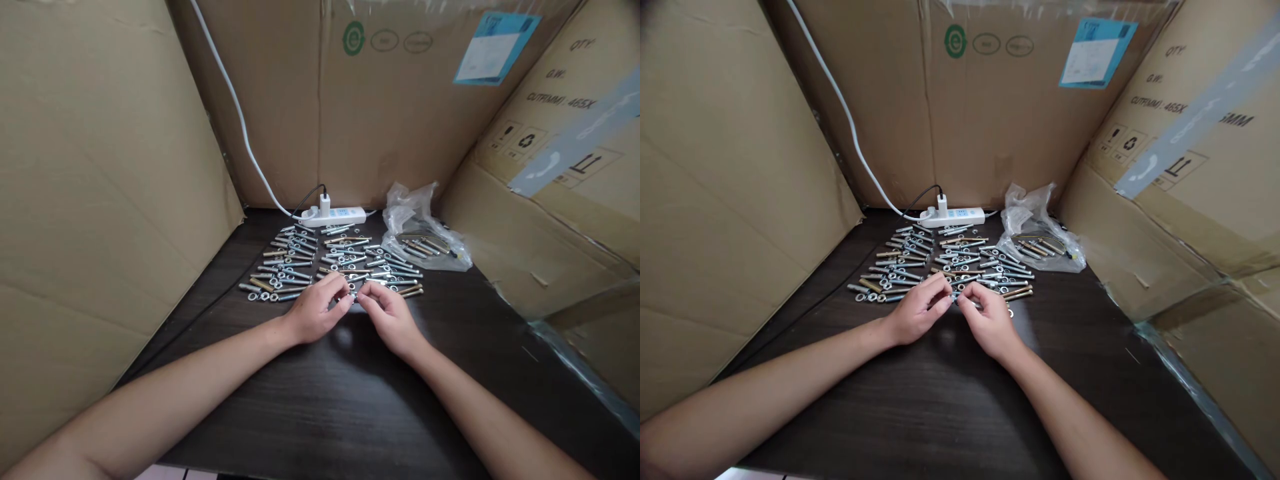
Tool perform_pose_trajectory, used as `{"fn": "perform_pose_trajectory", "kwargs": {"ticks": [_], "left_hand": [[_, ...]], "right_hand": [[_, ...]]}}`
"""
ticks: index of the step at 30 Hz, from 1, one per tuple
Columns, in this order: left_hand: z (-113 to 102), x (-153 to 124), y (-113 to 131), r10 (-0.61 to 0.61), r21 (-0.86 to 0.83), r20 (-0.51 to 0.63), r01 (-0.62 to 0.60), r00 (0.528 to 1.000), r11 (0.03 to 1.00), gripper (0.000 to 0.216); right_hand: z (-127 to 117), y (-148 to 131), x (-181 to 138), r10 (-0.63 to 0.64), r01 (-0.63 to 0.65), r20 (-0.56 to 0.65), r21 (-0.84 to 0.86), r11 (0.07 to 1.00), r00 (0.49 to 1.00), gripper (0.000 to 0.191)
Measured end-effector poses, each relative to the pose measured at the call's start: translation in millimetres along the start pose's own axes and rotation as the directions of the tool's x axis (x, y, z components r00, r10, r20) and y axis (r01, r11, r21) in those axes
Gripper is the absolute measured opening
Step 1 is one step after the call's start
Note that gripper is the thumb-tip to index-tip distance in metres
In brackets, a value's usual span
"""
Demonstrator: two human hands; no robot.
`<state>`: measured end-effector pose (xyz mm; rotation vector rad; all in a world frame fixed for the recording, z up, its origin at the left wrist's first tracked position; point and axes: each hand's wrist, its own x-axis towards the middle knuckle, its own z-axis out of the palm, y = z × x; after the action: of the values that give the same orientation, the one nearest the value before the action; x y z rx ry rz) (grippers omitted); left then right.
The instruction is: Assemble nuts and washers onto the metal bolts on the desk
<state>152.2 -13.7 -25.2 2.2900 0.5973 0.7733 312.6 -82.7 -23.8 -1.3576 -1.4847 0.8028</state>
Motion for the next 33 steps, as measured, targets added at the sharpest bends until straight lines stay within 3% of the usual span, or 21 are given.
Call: {"fn": "perform_pose_trajectory", "kwargs": {"ticks": [5, 9, 13, 18, 22, 26, 30, 33], "left_hand": [[0.9, -1.1, 0.4, -0.018, -0.008, 0.006, 0.019, 1.0, 1.0, 0.007], [-0.1, -4.3, 0.1, -0.034, -0.045, -0.003, 0.034, 0.999, 0.998, 0.028], [0.0, -2.4, -0.1, -0.011, -0.019, -0.012, 0.011, 1.0, 1.0, 0.007], [1.2, -1.3, -0.7, 0.0, -0.007, 0.012, 0.0, 1.0, 1.0, 0.006], [-0.1, -4.2, -0.4, 0.006, -0.034, 0.004, -0.006, 1.0, 0.999, 0.03], [-1.7, -2.5, 2.1, -0.028, -0.017, 0.003, 0.028, 1.0, 0.999, 0.009], [-0.8, -1.7, 2.6, -0.031, 0.022, 0.043, 0.03, 0.999, 0.999, 0.011], [0.0, -3.9, 0.8, 0.008, 0.001, -0.007, -0.008, 1.0, 1.0, 0.032]], "right_hand": [[0.0, 2.5, 0.7, 0.004, -0.004, 0.0, 0.007, 1.0, 1.0, 0.018], [0.1, 1.7, 0.7, 0.001, -0.001, 0.002, 0.009, 1.0, 1.0, 0.017], [0.6, 0.6, 0.0, 0.001, -0.001, 0.004, 0.001, 1.0, 1.0, 0.017], [0.6, 2.1, 0.3, 0.001, -0.001, -0.013, -0.004, 1.0, 1.0, 0.017], [0.7, 1.4, 0.2, 0.015, -0.015, -0.016, 0.012, 1.0, 1.0, 0.018], [0.7, 0.5, -0.1, 0.032, -0.032, -0.011, 0.002, 0.999, 0.999, 0.021], [0.7, 2.4, 0.1, 0.047, -0.047, -0.015, -0.001, 0.999, 0.999, 0.021], [0.8, 3.9, 0.1, 0.052, -0.052, -0.016, 0.001, 0.999, 0.999, 0.022]]}}
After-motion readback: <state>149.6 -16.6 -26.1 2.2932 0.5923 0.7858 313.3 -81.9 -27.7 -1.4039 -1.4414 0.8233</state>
